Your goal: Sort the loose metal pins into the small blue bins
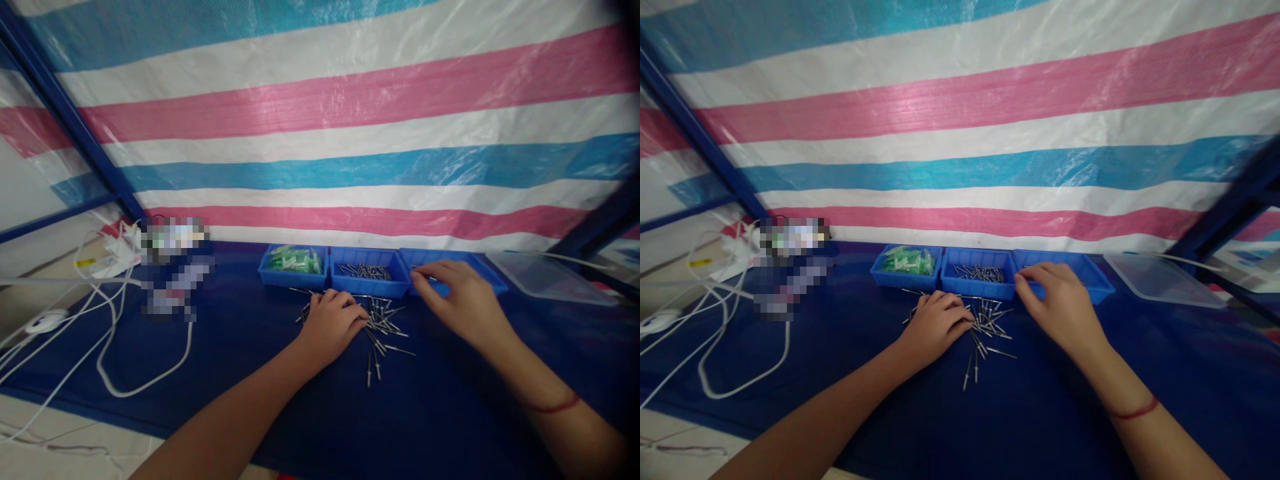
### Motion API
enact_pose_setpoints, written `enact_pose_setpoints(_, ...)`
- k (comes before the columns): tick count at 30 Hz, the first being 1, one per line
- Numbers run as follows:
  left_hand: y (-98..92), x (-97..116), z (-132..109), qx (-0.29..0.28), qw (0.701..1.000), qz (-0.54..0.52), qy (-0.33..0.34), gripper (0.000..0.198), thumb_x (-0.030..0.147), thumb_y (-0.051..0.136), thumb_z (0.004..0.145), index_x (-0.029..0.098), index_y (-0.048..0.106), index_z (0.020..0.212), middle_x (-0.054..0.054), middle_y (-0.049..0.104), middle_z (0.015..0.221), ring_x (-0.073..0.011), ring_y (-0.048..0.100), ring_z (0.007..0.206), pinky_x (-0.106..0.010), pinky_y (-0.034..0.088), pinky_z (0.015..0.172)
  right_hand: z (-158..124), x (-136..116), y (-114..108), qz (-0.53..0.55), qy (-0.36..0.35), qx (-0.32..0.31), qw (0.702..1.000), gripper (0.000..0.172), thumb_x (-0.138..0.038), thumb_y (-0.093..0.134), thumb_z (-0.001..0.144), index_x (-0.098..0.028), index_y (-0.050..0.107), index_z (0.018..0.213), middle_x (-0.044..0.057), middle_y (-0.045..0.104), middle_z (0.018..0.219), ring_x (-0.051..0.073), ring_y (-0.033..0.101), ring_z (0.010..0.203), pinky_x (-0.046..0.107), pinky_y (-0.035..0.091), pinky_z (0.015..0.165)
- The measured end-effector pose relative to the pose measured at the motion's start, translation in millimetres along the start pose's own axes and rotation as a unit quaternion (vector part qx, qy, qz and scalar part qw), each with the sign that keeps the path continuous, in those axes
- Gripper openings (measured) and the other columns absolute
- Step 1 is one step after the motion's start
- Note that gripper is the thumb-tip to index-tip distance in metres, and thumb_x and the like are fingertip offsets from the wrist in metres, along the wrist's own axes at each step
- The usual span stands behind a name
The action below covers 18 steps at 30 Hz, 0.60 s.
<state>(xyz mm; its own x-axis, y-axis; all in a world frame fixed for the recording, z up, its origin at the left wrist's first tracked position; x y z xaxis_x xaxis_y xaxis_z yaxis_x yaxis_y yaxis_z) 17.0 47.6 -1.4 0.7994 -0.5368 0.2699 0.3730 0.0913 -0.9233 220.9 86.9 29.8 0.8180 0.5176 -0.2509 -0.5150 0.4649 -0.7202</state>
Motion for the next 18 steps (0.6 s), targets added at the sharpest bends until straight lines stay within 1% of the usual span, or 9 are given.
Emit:
enact_pose_setpoints(3,-2.7,0,2,0.008,1.000,-0.017,-0.008,0.019,0.035,0.049,0.091,0.026,0.066,0.094,0.000,0.066,0.097,-0.0202,0.051,0.097,-0.035,0.033,0.080,-6,-30,12,0.095,-0.056,-0.123,0.986,0.017,-0.031,0.052,0.086,-0.021,0.066,0.087,0.006,0.068,0.089,0.022,0.061,0.085,0.038,0.047,0.079)
enact_pose_setpoints(5,-4.6,-1,4,0.022,0.999,-0.037,-0.015,0.019,0.035,0.050,0.091,0.025,0.065,0.093,0.000,0.067,0.095,-0.0193,0.053,0.094,-0.034,0.033,0.080,-10,-43,19,0.133,-0.072,-0.171,0.973,0.016,-0.032,0.056,0.084,-0.021,0.066,0.093,0.006,0.068,0.092,0.022,0.062,0.087,0.037,0.048,0.079)
enact_pose_setpoints(6,-5.5,-1,4,0.030,0.998,-0.051,-0.020,0.018,0.034,0.050,0.091,0.025,0.065,0.092,0.001,0.068,0.094,-0.0187,0.054,0.093,-0.034,0.034,0.080,-12,-48,21,0.149,-0.072,-0.182,0.969,0.017,-0.032,0.057,0.084,-0.022,0.066,0.094,0.006,0.068,0.092,0.021,0.062,0.087,0.036,0.049,0.079)
enact_pose_setpoints(9,-7.4,-2,6,0.050,0.993,-0.105,-0.036,0.017,0.031,0.050,0.091,0.023,0.065,0.090,0.001,0.069,0.093,-0.0176,0.058,0.090,-0.032,0.036,0.079,-15,-52,27,0.203,-0.041,-0.175,0.963,0.017,-0.032,0.055,0.086,-0.022,0.067,0.093,0.005,0.069,0.088,0.020,0.063,0.083,0.034,0.050,0.075)
enact_pose_setpoints(12,-8.0,-2,7,0.073,0.980,-0.179,-0.055,0.015,0.028,0.054,0.088,0.021,0.066,0.090,0.000,0.070,0.091,-0.0166,0.061,0.085,-0.029,0.041,0.078,-16,-49,31,0.254,0.025,-0.148,0.956,0.020,-0.036,0.054,0.086,-0.022,0.067,0.090,0.005,0.070,0.086,0.019,0.064,0.078,0.032,0.051,0.069)
enact_pose_setpoints(15,-7.0,-2,6,0.093,0.963,-0.243,-0.070,0.015,0.028,0.055,0.087,0.019,0.066,0.091,-0.001,0.070,0.088,-0.0157,0.063,0.081,-0.026,0.044,0.076,-18,-46,34,0.304,0.085,-0.129,0.940,0.024,-0.042,0.056,0.083,-0.021,0.066,0.085,0.004,0.070,0.083,0.020,0.064,0.076,0.032,0.052,0.067)
enact_pose_setpoints(18,-4.7,-1,6,0.099,0.950,-0.286,-0.072,0.014,0.027,0.055,0.086,0.018,0.065,0.090,-0.001,0.069,0.087,-0.0149,0.062,0.079,-0.024,0.046,0.075,-19,-46,35,0.351,0.123,-0.110,0.922,0.024,-0.043,0.059,0.082,-0.020,0.066,0.082,0.004,0.069,0.081,0.020,0.063,0.075,0.031,0.052,0.066)
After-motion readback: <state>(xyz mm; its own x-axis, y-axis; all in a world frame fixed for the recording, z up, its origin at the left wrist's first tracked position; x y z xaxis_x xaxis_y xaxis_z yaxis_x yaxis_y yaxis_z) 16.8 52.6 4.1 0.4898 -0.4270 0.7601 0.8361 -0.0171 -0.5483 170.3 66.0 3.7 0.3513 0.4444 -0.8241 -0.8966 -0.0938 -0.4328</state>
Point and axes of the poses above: each hand's wrist, its own z-axis towards the middle knuckle, its own y-axis out of the palm, x = y × z, the point moved 4 cm from there along z, towards the middle knuckle
